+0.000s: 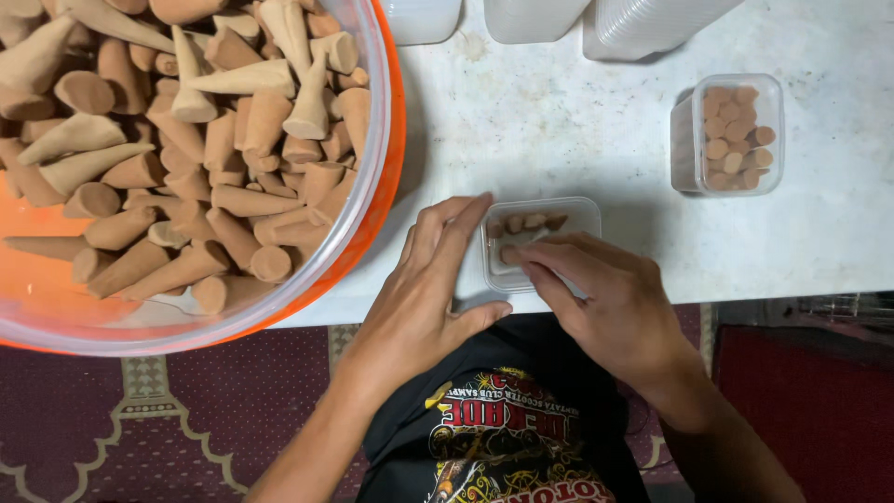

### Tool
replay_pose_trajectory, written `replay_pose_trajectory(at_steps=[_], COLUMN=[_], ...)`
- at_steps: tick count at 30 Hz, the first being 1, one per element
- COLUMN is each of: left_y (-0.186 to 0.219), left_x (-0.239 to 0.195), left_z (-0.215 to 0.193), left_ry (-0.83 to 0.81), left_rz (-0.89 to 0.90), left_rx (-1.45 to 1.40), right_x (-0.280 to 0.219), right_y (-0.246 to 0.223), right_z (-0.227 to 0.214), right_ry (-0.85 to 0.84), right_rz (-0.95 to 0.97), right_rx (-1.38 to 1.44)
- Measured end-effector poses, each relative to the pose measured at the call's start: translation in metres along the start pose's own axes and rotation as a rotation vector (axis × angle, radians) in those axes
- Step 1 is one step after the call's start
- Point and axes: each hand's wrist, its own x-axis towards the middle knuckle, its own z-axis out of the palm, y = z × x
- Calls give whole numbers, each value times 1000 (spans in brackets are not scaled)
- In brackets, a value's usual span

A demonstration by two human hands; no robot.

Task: The person picks small cone-shaped items from a large orange-lidded container and places them into a small clear plastic container. The person repeats this process, filling the small container with the cones.

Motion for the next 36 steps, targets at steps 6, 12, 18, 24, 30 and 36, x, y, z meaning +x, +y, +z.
replay_pose_trajectory(at_steps=[6,12,18,24,30,36], left_y=[-18,-23,-27,-16,11,79], left_x=[12,12,11,6,-19,-73], left_z=[10,12,14,5,-11,-67], left_ry=[54,68,81,19,65,46], left_rz=[118,122,144,90,53,193], left_rx=[53,49,47,19,111,60], right_x=[0,3,4,10,12,32], right_y=[10,14,18,3,-21,-76], right_z=[17,23,23,0,-30,-48], right_ry=[-42,-36,-149,-168,-32,109], right_rz=[30,63,274,268,291,342], right_rx=[-31,-19,-72,-4,13,90])
